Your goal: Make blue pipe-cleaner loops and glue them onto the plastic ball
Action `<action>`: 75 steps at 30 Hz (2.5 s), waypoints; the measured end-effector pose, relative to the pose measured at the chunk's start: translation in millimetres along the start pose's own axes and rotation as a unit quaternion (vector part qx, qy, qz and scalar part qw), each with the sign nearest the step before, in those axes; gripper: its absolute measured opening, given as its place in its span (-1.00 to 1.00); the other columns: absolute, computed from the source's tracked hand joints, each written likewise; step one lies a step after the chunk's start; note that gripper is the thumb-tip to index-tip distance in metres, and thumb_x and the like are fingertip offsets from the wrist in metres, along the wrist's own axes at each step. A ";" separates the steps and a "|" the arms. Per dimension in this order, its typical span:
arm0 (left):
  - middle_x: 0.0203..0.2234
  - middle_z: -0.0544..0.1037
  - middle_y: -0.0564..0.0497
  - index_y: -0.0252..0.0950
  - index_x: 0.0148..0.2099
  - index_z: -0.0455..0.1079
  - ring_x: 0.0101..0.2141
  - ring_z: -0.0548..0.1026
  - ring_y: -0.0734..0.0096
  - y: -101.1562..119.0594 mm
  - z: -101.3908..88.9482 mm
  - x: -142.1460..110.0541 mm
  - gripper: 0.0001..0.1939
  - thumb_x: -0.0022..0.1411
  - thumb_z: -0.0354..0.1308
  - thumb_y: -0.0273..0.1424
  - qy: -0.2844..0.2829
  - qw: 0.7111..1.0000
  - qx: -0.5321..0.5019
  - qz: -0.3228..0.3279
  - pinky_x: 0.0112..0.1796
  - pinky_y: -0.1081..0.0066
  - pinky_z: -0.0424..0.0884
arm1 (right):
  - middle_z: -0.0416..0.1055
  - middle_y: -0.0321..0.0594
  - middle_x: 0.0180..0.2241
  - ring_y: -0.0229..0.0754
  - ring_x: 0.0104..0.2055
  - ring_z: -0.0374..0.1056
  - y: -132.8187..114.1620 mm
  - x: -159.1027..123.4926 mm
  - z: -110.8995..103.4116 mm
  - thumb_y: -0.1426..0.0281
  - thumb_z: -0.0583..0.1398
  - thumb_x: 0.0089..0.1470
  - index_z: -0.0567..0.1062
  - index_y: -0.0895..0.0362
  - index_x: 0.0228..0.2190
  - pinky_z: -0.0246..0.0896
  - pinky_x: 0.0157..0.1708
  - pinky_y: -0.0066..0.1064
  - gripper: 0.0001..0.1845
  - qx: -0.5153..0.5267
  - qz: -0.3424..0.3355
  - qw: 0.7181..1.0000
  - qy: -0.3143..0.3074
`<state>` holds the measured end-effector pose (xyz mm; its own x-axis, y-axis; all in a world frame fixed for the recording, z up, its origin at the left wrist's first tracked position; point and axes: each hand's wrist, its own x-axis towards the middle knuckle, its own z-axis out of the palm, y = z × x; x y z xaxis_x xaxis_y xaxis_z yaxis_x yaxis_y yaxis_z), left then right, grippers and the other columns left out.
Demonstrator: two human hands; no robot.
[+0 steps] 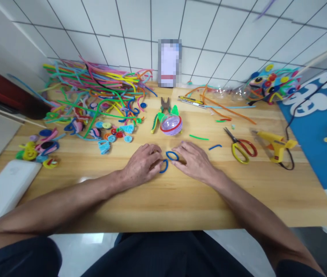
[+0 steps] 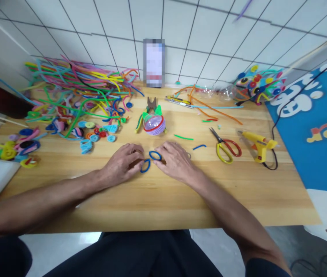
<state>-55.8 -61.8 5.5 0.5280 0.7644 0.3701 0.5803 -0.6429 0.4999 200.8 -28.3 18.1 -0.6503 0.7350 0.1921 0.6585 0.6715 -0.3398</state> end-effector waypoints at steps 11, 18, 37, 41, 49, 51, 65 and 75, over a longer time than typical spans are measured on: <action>0.05 0.62 -0.22 -0.30 0.15 0.52 0.02 0.53 0.09 -2.4 2.3 1.8 -0.70 0.53 0.08 -0.32 -0.022 1.000 0.007 -0.002 0.05 0.11 0.45 | 0.55 -0.03 -0.17 0.07 -0.10 0.44 -4.1 3.0 8.7 0.45 0.22 0.34 0.54 0.13 -0.13 0.40 -0.05 -0.08 -0.90 -0.044 -0.067 0.996 0.042; 0.02 0.63 -0.23 -0.30 0.13 0.50 0.03 0.55 0.11 -0.7 1.1 0.4 -0.73 0.54 0.07 -0.32 0.016 1.000 -0.015 0.009 0.04 0.12 0.49 | 0.57 -0.12 -0.21 -0.04 -0.14 0.51 -13.0 -1.1 11.2 0.53 0.11 0.40 0.56 0.03 -0.06 0.49 -0.06 -0.15 -0.73 0.034 -0.064 0.987 0.144; -0.46 0.56 0.04 -0.33 -0.24 0.56 -0.44 0.42 0.48 19.1 -8.0 6.1 -0.60 0.28 0.37 -0.04 -0.040 0.836 -0.494 -0.235 -0.32 0.44 0.39 | 0.67 -0.21 -0.23 -0.18 -0.24 0.61 -45.5 -7.0 20.6 0.24 0.29 0.34 0.48 0.01 -0.01 0.53 -0.22 -0.29 -0.76 0.425 0.090 0.887 0.160; -0.43 0.61 0.01 -0.32 -0.21 0.61 -0.47 0.41 0.50 17.9 -8.5 8.8 -0.56 0.17 0.44 -0.01 -0.058 0.800 -0.525 -0.283 -0.37 0.45 0.40 | 0.69 -0.21 -0.24 -0.18 -0.28 0.61 -45.0 -4.8 21.6 0.17 0.31 0.31 0.48 0.02 -0.05 0.49 -0.28 -0.32 -0.72 0.459 0.121 0.866 0.155; -0.50 0.58 0.03 -0.33 -0.34 0.55 -0.52 0.34 0.54 19.3 -12.0 8.4 -0.69 0.22 0.38 -0.15 -0.063 0.801 -0.521 -0.290 -0.44 0.48 0.27 | 0.71 -0.19 -0.30 -0.10 -0.25 0.66 -49.7 -4.9 14.4 0.20 0.39 0.20 0.55 0.02 -0.20 0.51 -0.26 -0.27 -0.78 0.426 0.173 0.877 0.143; -0.53 0.54 0.07 -0.31 -0.37 0.51 -0.51 0.34 0.53 17.8 -12.5 10.0 -0.76 0.18 0.36 -0.25 -0.042 0.801 -0.522 -0.289 -0.42 0.48 0.25 | 0.71 -0.21 -0.32 -0.11 -0.27 0.66 -47.3 -3.9 13.8 0.17 0.41 0.17 0.55 0.02 -0.22 0.52 -0.25 -0.29 -0.75 0.465 0.192 0.855 0.125; -0.48 0.37 0.15 -0.23 -0.27 0.31 -0.58 0.22 0.59 -11.7 -4.3 16.6 -0.80 0.30 0.25 -0.28 0.221 0.801 -0.456 -0.320 -0.54 0.50 0.17 | 0.45 -0.35 -0.41 -0.26 -0.36 0.39 -30.9 -3.2 9.1 0.32 0.40 0.10 0.54 0.02 -0.31 0.38 -0.28 -0.39 -0.86 0.476 0.197 0.840 0.170; 0.23 0.54 -0.28 -0.28 0.48 0.15 0.30 0.41 -0.06 20.7 -4.2 -2.6 -0.38 0.49 0.17 -0.27 0.057 0.990 0.026 0.123 0.30 -0.03 0.24 | 0.61 -0.21 -0.07 -0.11 -0.06 0.53 -40.2 1.9 1.6 0.19 0.42 0.12 0.55 -0.04 0.07 0.46 -0.05 -0.25 -0.51 0.622 0.205 0.755 0.022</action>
<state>-47.8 -76.9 18.2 0.5861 0.5823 0.5634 0.4748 -0.8103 0.3436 172.5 -54.1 30.7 -0.4579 0.8774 -0.1428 -0.0822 -0.2017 -0.9760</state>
